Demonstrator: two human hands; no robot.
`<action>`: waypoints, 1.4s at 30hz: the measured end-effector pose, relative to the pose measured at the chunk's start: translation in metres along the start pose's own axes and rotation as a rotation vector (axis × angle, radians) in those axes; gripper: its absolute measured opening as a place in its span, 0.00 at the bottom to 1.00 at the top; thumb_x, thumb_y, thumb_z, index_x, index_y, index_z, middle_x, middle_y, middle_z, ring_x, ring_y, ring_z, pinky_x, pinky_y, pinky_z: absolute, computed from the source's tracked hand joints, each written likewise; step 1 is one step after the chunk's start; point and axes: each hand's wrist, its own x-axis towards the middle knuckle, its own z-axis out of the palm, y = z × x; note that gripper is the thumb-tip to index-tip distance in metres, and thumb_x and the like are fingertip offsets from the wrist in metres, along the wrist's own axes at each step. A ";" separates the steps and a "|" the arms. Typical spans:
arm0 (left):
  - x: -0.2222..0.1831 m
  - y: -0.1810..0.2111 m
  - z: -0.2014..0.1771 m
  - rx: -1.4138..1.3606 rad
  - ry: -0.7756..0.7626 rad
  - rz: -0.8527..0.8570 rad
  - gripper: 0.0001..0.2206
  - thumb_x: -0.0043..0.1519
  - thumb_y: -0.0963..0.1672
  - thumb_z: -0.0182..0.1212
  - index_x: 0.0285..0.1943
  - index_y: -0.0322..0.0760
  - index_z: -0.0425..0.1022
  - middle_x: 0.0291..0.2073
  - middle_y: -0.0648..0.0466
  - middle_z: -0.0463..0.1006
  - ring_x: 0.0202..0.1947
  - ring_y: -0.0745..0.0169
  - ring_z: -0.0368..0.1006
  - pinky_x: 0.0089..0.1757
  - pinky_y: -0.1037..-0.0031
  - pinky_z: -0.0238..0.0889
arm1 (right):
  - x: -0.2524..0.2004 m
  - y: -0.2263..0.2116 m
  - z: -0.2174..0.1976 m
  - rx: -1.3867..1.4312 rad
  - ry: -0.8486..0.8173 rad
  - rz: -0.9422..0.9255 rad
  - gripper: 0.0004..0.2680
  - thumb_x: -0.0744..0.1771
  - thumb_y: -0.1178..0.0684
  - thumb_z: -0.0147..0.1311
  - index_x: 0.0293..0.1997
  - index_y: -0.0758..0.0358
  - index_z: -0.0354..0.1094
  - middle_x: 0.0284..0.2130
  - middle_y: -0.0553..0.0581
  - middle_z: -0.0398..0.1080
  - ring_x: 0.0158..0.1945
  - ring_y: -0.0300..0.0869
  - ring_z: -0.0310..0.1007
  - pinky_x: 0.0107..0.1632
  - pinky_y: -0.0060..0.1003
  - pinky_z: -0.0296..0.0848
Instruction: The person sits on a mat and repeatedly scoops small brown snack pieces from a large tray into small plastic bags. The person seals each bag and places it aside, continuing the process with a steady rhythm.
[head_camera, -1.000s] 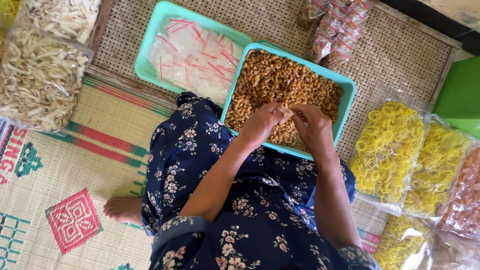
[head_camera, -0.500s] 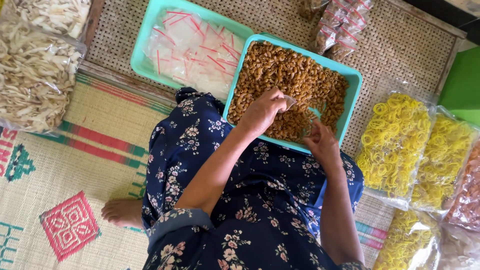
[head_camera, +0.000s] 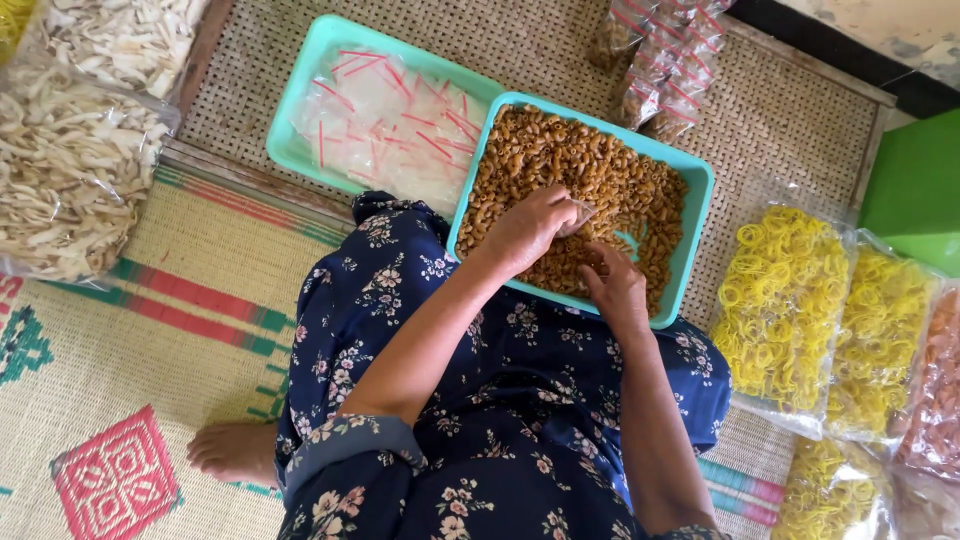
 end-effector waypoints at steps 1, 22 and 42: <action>0.000 0.004 -0.005 0.003 0.004 0.006 0.11 0.62 0.34 0.54 0.34 0.42 0.64 0.34 0.58 0.64 0.34 0.65 0.72 0.32 0.79 0.67 | -0.003 -0.004 -0.005 -0.001 0.006 -0.004 0.17 0.63 0.54 0.68 0.58 0.52 0.75 0.38 0.55 0.75 0.41 0.51 0.80 0.41 0.41 0.81; 0.010 0.023 -0.030 0.129 0.075 0.102 0.13 0.57 0.31 0.58 0.28 0.40 0.67 0.26 0.53 0.69 0.31 0.55 0.76 0.29 0.77 0.70 | 0.060 -0.093 -0.082 0.087 0.036 -0.279 0.13 0.64 0.62 0.67 0.54 0.63 0.76 0.42 0.63 0.77 0.38 0.52 0.81 0.39 0.41 0.82; 0.004 -0.004 -0.005 -0.019 -0.027 0.091 0.16 0.61 0.31 0.51 0.29 0.45 0.59 0.26 0.59 0.60 0.27 0.64 0.66 0.27 0.76 0.61 | 0.006 -0.007 -0.004 0.023 -0.108 0.051 0.16 0.63 0.54 0.69 0.55 0.57 0.75 0.36 0.57 0.76 0.41 0.53 0.80 0.42 0.44 0.81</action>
